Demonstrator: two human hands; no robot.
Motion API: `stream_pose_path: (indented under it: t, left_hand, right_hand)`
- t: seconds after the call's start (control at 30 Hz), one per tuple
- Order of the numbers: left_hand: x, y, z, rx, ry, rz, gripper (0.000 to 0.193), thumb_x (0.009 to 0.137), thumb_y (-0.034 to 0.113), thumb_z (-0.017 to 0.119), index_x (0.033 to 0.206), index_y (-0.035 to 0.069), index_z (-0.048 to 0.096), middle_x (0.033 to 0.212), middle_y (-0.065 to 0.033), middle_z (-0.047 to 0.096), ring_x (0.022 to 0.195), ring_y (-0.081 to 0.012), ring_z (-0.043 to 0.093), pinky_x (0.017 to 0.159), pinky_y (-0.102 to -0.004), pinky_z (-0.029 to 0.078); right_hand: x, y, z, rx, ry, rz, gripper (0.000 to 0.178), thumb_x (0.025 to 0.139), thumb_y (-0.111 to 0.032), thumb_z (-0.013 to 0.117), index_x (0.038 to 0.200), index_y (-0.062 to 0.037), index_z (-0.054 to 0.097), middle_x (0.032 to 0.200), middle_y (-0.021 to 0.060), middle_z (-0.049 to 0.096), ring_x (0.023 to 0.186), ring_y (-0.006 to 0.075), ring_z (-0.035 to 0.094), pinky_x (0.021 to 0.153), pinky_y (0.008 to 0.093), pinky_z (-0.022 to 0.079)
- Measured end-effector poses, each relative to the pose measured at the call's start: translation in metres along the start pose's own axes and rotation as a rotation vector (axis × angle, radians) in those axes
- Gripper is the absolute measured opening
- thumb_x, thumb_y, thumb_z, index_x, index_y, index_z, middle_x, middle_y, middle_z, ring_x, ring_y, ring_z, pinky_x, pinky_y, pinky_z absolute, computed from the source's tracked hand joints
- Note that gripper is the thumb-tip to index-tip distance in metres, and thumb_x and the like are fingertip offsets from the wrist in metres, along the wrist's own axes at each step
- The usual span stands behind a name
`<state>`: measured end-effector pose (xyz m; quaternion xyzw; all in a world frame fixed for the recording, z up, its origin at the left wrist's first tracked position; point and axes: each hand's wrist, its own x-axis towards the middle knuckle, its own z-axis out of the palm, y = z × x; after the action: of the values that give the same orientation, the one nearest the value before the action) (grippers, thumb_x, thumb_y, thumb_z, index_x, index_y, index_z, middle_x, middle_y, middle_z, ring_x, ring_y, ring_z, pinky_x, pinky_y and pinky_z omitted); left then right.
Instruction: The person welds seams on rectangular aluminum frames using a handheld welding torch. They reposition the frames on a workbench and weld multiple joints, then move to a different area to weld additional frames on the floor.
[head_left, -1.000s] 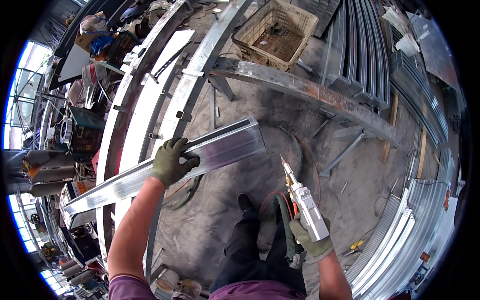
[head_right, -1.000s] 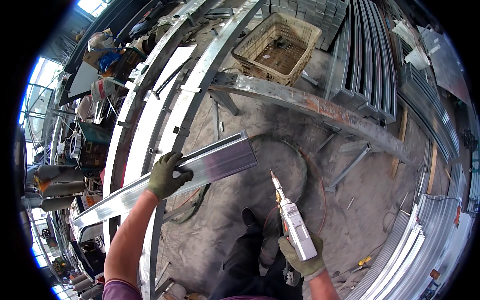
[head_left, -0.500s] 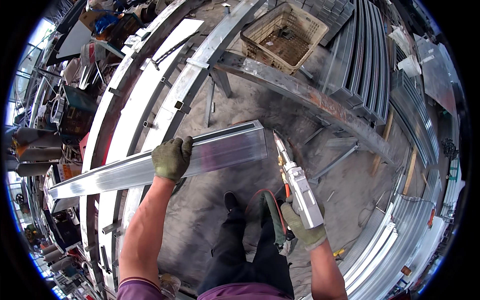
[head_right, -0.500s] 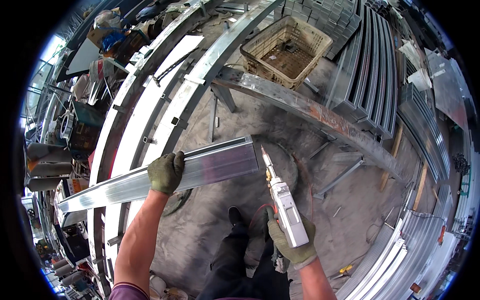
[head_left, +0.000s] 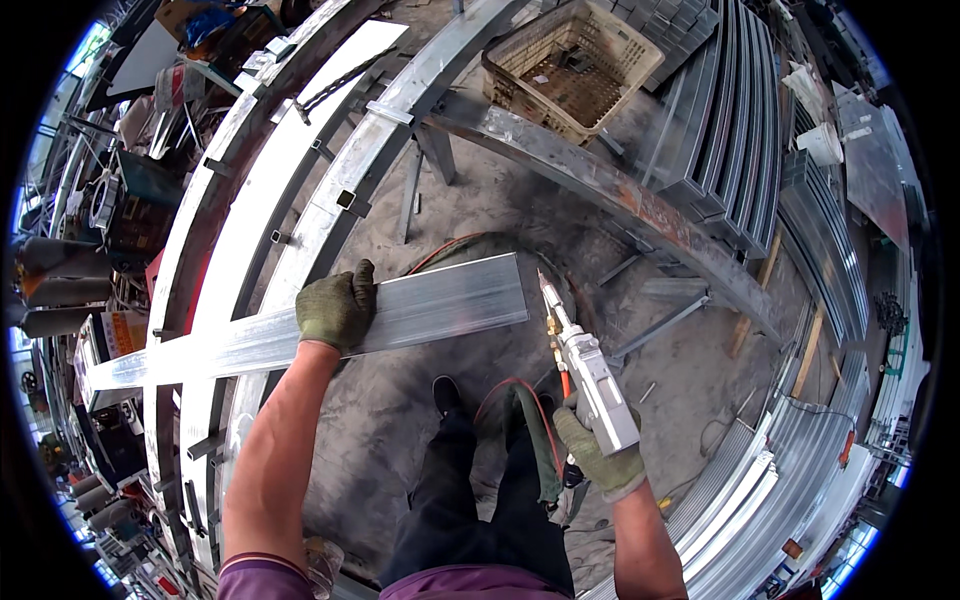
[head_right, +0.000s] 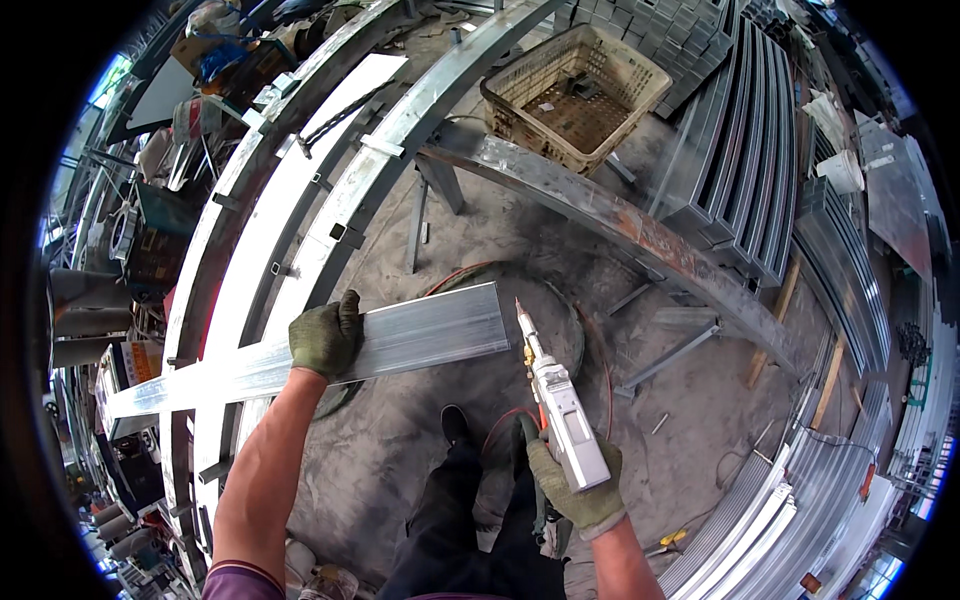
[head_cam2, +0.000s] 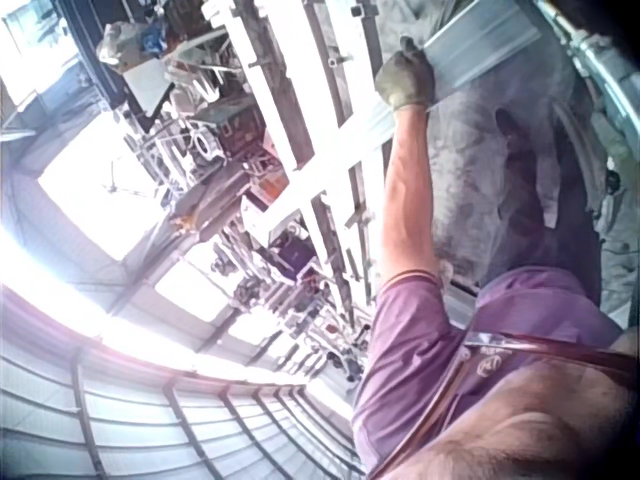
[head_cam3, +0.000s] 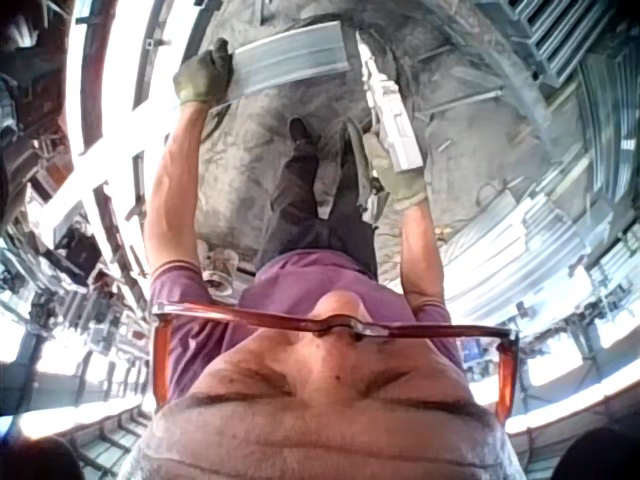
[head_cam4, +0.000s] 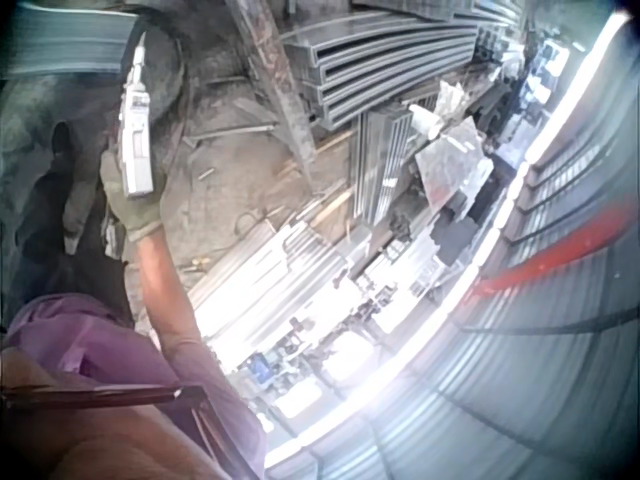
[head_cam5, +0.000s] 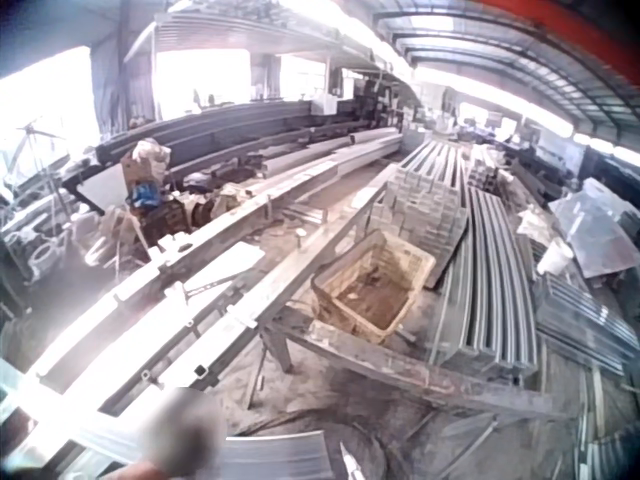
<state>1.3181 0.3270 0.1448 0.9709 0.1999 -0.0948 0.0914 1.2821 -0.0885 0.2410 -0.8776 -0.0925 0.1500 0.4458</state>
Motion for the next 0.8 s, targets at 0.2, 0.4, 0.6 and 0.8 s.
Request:
stream_pose_path:
  t: [0.2, 0.4, 0.6, 0.8]
  left_hand:
    - [-0.001, 0.003, -0.004, -0.044, 0.024, 0.003, 0.069, 0.119, 0.054, 0.039, 0.083, 0.010, 0.080, 0.084, -0.0225, 0.077, 0.085, -0.0484, 0.074, 0.081, -0.0618, 0.055]
    - [-0.001, 0.001, -0.001, -0.041, 0.025, -0.007, 0.067, 0.117, 0.053, 0.042, 0.085, 0.010, 0.081, 0.085, -0.0230, 0.077, 0.084, -0.0487, 0.074, 0.080, -0.0615, 0.055]
    - [-0.002, 0.000, 0.000, -0.062, 0.018, 0.009, 0.067, 0.116, 0.055, 0.044, 0.086, 0.009, 0.082, 0.086, -0.0231, 0.078, 0.083, -0.0482, 0.075, 0.079, -0.0613, 0.055]
    - [-0.005, 0.001, -0.012, -0.087, -0.032, 0.003, 0.068, 0.115, 0.057, 0.047, 0.082, 0.008, 0.080, 0.083, -0.0235, 0.076, 0.082, -0.0479, 0.075, 0.078, -0.0610, 0.056]
  right_hand:
    - [0.016, -0.005, -0.005, 0.022, -0.051, 0.047, 0.014, 0.096, -0.006, 0.083, 0.108, -0.0039, 0.076, 0.084, 0.0009, 0.072, 0.073, 0.0113, 0.067, 0.069, 0.0334, 0.057]
    - [0.025, -0.017, -0.003, 0.014, -0.064, 0.055, 0.013, 0.097, -0.005, 0.083, 0.108, -0.0027, 0.076, 0.082, -0.0019, 0.068, 0.069, 0.0067, 0.062, 0.062, 0.0301, 0.052]
    - [0.020, -0.021, 0.002, -0.031, -0.078, 0.071, 0.013, 0.099, -0.004, 0.083, 0.109, -0.0016, 0.075, 0.081, -0.0028, 0.067, 0.068, 0.0055, 0.060, 0.060, 0.0282, 0.050]
    - [0.016, -0.031, 0.007, -0.065, -0.077, 0.138, 0.019, 0.099, -0.006, 0.084, 0.115, -0.0020, 0.074, 0.086, -0.0030, 0.066, 0.072, 0.0055, 0.060, 0.061, 0.0279, 0.050]
